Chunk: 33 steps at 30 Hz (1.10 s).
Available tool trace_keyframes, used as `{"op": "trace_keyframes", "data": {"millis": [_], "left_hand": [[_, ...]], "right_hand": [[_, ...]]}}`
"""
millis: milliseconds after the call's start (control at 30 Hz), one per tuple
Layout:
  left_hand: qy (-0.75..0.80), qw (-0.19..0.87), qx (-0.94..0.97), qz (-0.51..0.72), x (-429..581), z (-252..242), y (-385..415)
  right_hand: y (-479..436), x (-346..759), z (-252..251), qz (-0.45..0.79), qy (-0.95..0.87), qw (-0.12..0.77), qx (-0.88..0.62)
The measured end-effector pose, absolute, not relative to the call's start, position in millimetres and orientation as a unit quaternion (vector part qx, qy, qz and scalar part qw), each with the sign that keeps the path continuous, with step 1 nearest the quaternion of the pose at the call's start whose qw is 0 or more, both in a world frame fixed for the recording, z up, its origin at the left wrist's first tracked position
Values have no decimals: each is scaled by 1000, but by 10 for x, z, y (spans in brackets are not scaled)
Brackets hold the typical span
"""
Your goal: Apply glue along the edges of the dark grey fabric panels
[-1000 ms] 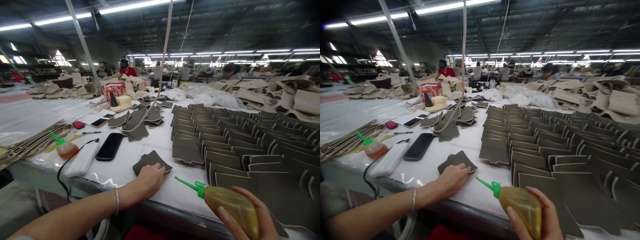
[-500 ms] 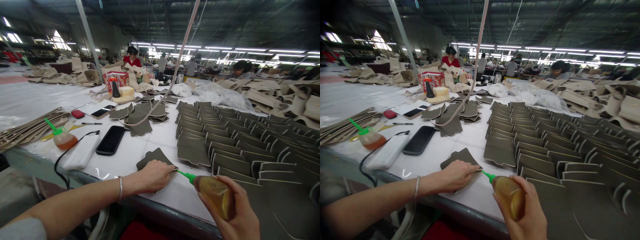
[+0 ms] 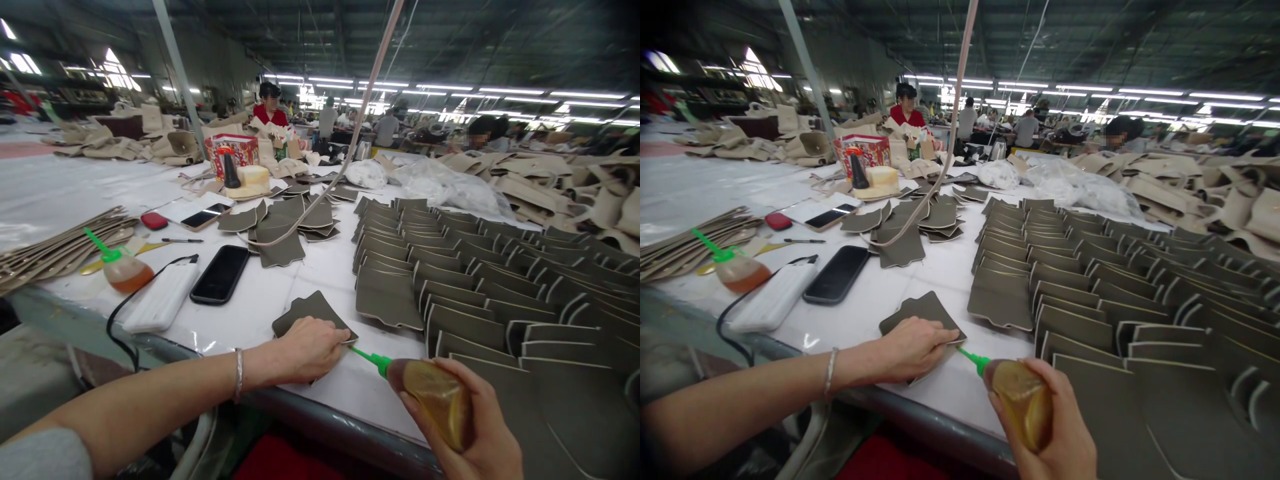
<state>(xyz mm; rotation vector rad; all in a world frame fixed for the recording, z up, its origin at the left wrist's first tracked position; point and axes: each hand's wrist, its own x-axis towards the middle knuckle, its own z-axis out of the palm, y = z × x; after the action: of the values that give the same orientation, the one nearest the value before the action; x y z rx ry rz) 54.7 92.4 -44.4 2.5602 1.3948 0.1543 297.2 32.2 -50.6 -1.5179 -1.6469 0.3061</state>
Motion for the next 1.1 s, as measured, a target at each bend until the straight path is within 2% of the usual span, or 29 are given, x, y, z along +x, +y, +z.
{"op": "trace_keyframes", "data": {"millis": [333, 500, 600, 767, 900, 1100], "left_hand": [[473, 128, 870, 53, 521, -405, 925], [474, 133, 869, 50, 525, -389, 924], [475, 135, 868, 49, 525, -384, 925], [474, 133, 869, 47, 510, -388, 909], [470, 134, 871, 46, 495, -399, 902], [466, 131, 874, 36, 495, -399, 923]], "right_hand": [[303, 2885, -454, 189, -592, 447, -644], [341, 2985, -540, 158, -606, 454, -634], [362, 3044, -603, 209, -615, 429, -628], [328, 2972, -587, 231, -557, 464, -648], [217, 2845, -514, 295, -554, 457, -630], [93, 2740, -478, 305, -530, 465, -639]]}}
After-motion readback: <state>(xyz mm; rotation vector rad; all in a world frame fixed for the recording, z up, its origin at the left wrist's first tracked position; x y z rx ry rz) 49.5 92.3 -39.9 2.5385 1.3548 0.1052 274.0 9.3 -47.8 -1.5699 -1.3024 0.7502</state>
